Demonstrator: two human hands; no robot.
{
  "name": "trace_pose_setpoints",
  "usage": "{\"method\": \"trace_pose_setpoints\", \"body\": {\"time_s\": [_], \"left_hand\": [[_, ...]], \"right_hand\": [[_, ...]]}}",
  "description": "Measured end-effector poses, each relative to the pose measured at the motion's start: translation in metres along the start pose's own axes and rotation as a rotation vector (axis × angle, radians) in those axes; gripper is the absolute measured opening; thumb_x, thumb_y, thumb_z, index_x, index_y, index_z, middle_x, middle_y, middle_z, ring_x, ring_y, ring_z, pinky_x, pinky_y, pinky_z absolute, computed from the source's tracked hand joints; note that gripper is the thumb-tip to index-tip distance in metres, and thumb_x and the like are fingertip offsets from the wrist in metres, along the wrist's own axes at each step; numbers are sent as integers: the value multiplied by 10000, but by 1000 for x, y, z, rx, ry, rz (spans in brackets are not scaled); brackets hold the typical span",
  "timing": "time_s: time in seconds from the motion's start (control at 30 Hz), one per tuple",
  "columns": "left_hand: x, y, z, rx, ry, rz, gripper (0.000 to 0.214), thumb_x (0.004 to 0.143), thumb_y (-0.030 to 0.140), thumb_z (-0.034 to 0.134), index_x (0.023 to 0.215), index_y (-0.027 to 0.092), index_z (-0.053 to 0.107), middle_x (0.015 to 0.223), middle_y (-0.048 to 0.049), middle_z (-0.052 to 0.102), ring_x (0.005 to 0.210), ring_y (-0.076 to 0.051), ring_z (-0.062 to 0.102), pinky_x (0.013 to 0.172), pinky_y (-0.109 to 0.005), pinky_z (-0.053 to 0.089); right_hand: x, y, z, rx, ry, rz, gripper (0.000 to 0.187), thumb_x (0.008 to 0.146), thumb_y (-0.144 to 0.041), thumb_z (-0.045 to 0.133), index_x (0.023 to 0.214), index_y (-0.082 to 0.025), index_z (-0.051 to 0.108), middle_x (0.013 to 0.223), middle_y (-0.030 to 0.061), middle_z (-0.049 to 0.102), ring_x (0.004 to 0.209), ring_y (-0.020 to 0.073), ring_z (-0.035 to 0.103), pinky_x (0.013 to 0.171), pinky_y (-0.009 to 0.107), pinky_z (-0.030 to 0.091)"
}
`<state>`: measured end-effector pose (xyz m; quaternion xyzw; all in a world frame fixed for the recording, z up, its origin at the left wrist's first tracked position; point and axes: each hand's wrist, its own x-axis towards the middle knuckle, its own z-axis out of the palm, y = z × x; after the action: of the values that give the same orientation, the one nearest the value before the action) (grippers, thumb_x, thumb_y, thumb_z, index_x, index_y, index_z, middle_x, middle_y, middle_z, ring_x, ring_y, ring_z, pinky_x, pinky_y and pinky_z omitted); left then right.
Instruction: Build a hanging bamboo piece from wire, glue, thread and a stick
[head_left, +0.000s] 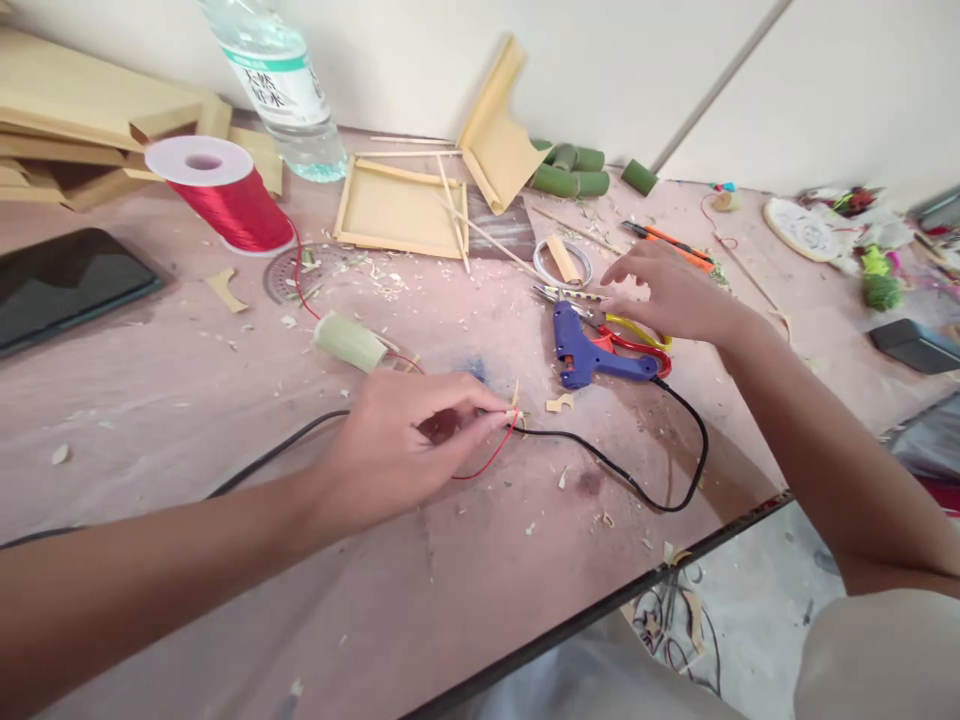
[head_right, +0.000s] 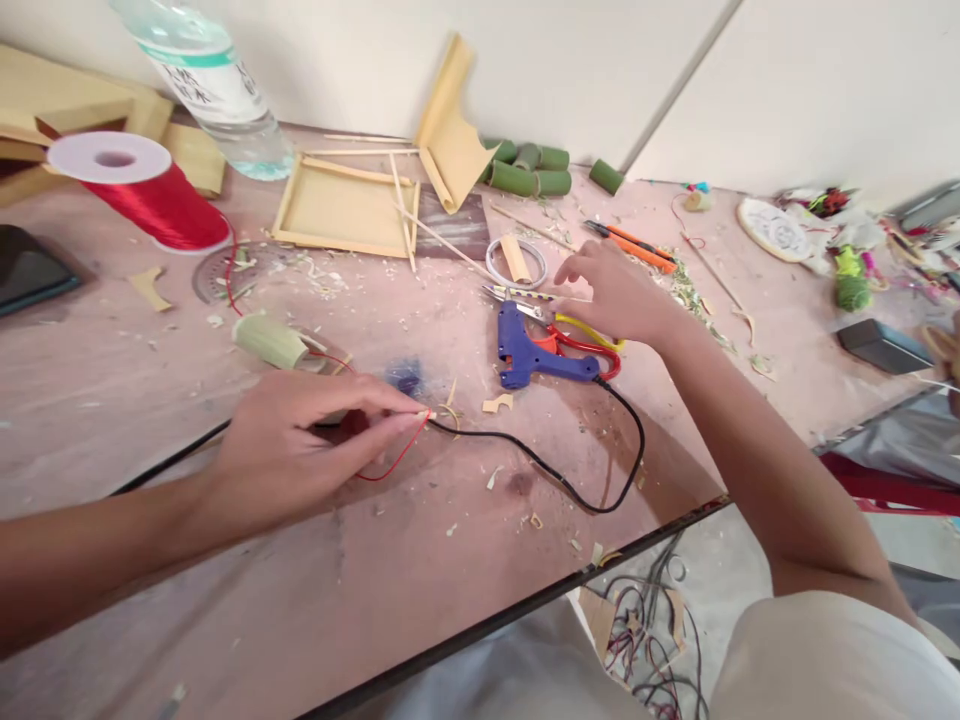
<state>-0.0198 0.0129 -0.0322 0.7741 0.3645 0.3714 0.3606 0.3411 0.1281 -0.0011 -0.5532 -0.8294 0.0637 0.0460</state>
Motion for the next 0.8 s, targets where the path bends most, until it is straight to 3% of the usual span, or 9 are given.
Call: {"method": "trace_pose_setpoints", "body": {"time_s": [0.2, 0.4, 0.47, 0.67, 0.8], "left_hand": [[0, -3, 1, -35, -42, 9, 170, 976, 237, 733, 863, 192, 852, 633, 27, 747, 502, -79, 573, 485, -175, 404], [-1, -4, 2, -43, -51, 33, 164, 980, 224, 739, 859, 191, 844, 597, 44, 708, 494, -73, 546, 482, -182, 383], [0, -4, 2, -31, -53, 41, 156, 976, 200, 738, 855, 192, 836, 617, 49, 724, 504, -70, 560, 491, -175, 395], [0, -3, 2, 17, -55, 55, 136, 982, 167, 743, 886, 196, 836, 669, 52, 763, 518, -64, 589, 508, -167, 409], [0, -3, 1, -21, -60, 29, 153, 978, 179, 726, 879, 194, 840, 636, 50, 742, 501, -64, 580, 488, -158, 398]], "right_hand": [[22, 5, -3, 89, -205, -23, 465, 853, -700, 709, 956, -247, 715, 1099, 98, 715, 984, 288, 645, 884, 449, 543], [28, 10, -9, 137, -273, 28, 472, 838, -710, 738, 847, -243, 669, 986, 70, 736, 882, 253, 660, 792, 404, 549], [31, 13, -9, 122, -231, 49, 394, 846, -629, 737, 855, -240, 674, 965, 70, 743, 886, 258, 664, 807, 412, 547], [60, 37, 0, -2, 93, 109, 255, 881, -445, 662, 1007, -228, 710, 1142, 156, 707, 1107, 362, 622, 1022, 554, 494], [95, 52, 8, 2, 90, 58, 244, 882, -460, 743, 924, -220, 734, 1085, 159, 695, 1147, 380, 588, 1065, 593, 477]]}}
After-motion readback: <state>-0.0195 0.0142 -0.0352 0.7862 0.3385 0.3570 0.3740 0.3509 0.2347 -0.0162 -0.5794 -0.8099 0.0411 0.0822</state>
